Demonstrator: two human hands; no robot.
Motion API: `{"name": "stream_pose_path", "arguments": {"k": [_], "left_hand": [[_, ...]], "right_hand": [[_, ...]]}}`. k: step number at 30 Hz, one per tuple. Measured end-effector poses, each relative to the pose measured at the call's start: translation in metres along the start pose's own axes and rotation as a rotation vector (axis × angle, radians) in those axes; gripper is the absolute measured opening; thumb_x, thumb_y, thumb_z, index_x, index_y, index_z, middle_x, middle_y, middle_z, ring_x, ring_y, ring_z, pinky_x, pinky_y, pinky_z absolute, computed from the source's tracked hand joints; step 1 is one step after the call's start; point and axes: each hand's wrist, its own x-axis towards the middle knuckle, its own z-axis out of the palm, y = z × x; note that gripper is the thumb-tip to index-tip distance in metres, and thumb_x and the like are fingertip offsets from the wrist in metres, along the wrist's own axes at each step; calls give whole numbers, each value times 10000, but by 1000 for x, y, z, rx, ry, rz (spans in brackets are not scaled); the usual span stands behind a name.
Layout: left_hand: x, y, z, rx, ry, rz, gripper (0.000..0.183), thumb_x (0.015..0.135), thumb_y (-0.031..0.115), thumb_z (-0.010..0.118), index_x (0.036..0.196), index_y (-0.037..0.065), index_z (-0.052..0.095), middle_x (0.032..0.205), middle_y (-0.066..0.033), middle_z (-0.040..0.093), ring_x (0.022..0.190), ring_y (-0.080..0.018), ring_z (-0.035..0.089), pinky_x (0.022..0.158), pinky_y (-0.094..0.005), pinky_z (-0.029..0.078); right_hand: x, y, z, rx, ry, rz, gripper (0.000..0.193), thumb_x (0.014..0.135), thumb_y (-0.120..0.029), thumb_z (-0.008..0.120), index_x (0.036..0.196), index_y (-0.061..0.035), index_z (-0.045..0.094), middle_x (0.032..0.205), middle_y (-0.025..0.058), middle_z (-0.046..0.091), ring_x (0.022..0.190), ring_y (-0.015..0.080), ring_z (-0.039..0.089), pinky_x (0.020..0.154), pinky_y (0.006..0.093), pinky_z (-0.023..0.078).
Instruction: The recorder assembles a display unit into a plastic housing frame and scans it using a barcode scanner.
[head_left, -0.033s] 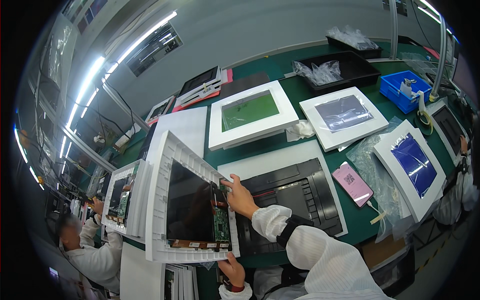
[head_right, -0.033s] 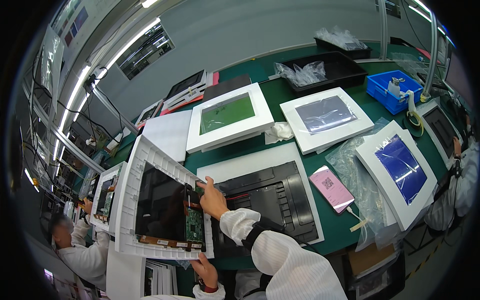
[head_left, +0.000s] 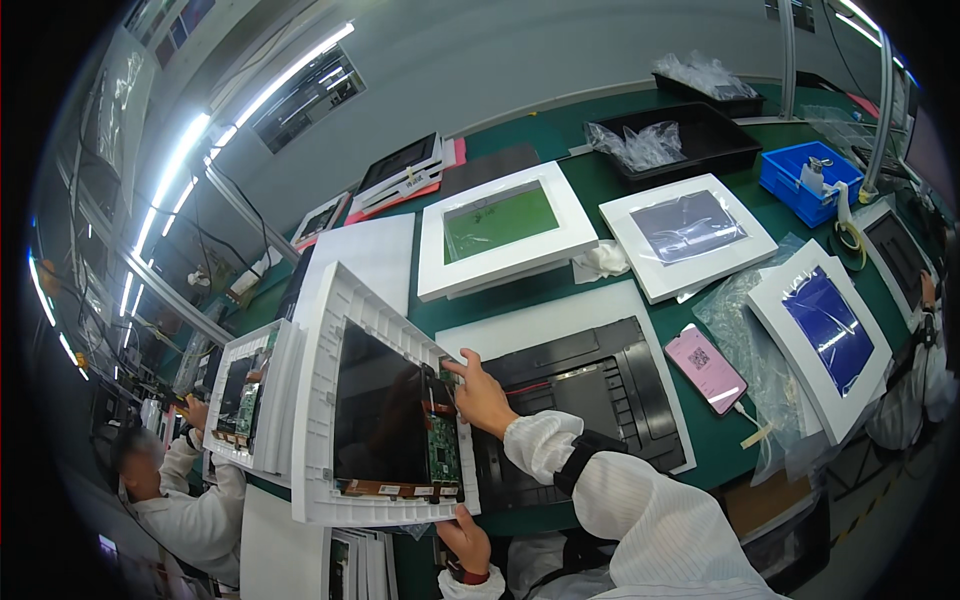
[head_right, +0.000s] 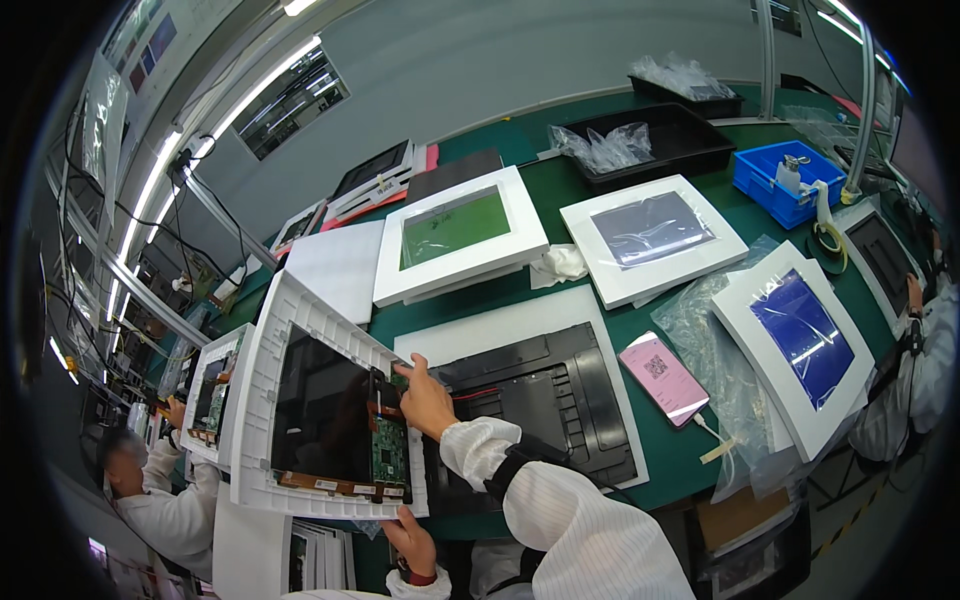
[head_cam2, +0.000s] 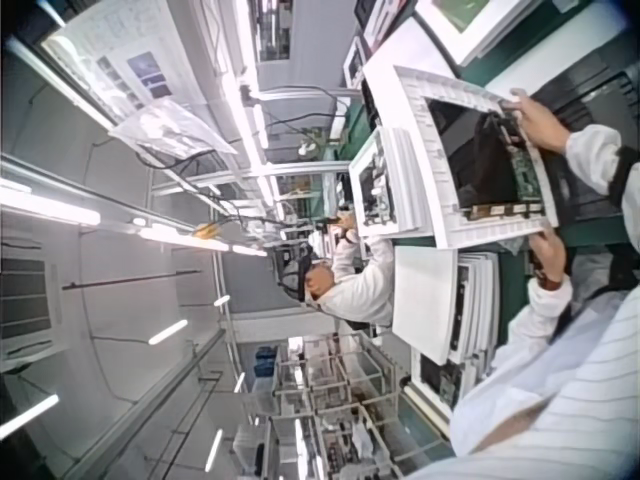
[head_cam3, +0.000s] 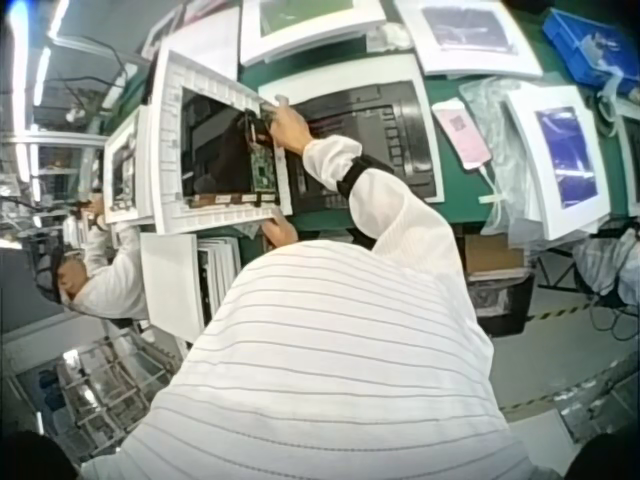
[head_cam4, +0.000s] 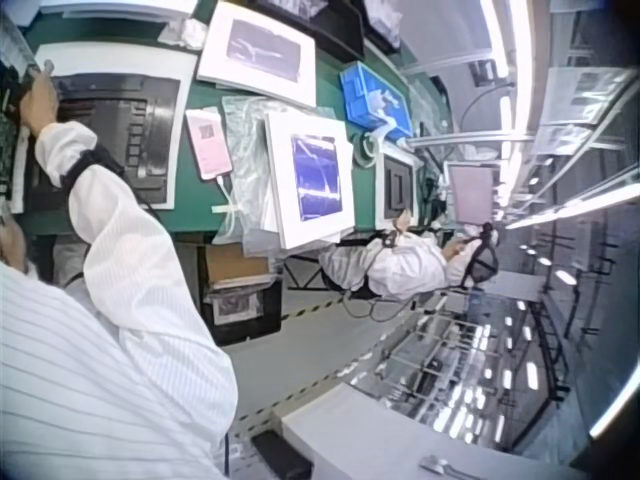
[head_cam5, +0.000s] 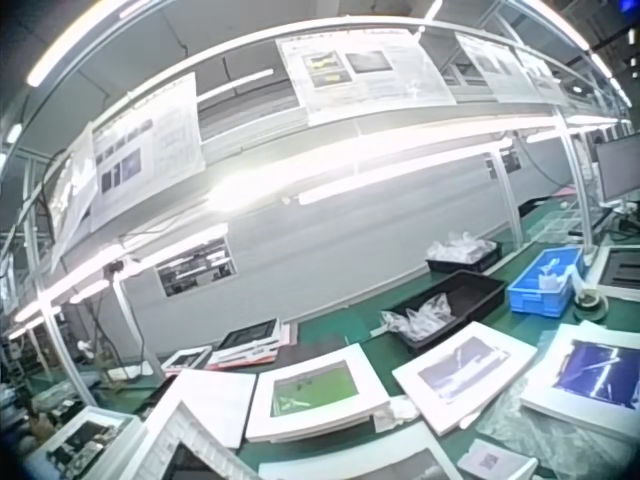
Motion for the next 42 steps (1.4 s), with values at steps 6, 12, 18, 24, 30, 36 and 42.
{"name": "stream_pose_path", "arguments": {"k": [6, 12, 18, 24, 30, 36, 42], "left_hand": [[0, 0, 3, 4, 23, 47, 466, 980, 234, 438, 1290, -99, 334, 1231, -238, 472, 1087, -297, 489, 950, -375, 365], [1, -2, 1, -2, 6, 39, 473, 979, 226, 441, 1298, -102, 322, 1233, -240, 470, 1085, -294, 493, 943, -372, 373], [2, 13, 9, 5, 173, 134, 338, 950, 224, 503, 1014, -108, 511, 899, -222, 579, 793, -313, 560, 718, -408, 426], [0, 11, -1, 7, -38, -25, 461, 972, 191, 441, 1302, -103, 308, 1245, -235, 455, 1089, -286, 486, 943, -368, 373], [0, 9, -1, -4, -40, -10, 457, 972, 187, 439, 1300, -104, 309, 1242, -237, 457, 1084, -289, 487, 946, -370, 371], [-1, 11, 2, -23, 11, 14, 464, 974, 193, 434, 1311, -102, 309, 1251, -246, 453, 1102, -304, 478, 964, -374, 355], [-1, 10, 2, 2, -2, -4, 465, 978, 197, 427, 1316, -98, 308, 1261, -245, 446, 1111, -305, 469, 970, -373, 348]], "right_hand": [[-4, -6, -3, 41, -16, 22, 593, 778, 23, 462, 1321, 39, 226, 1240, 75, 586, 604, 275, 643, 657, 383, 508], [0, 0, -1, 34, -31, -6, 595, 761, 37, 435, 1317, 34, 225, 1255, 81, 576, 524, 228, 621, 575, 324, 521], [1, 3, 1, 6, -29, -19, 599, 759, 35, 435, 1319, 34, 220, 1257, 90, 573, 523, 225, 620, 592, 327, 523], [5, 8, 1, -1, -37, -40, 611, 753, 48, 434, 1322, 37, 210, 1267, 96, 563, 519, 222, 617, 561, 320, 520], [3, 2, 0, 47, -65, -21, 615, 756, 54, 432, 1326, 41, 200, 1288, 103, 545, 519, 224, 615, 544, 318, 521], [-1, -4, -1, 58, -28, 26, 594, 766, 46, 433, 1320, 46, 218, 1229, 99, 588, 509, 226, 618, 558, 321, 522], [-1, 0, 3, 32, 28, 28, 566, 773, 42, 428, 1308, 38, 242, 1214, 95, 598, 513, 218, 626, 587, 331, 520]]}}
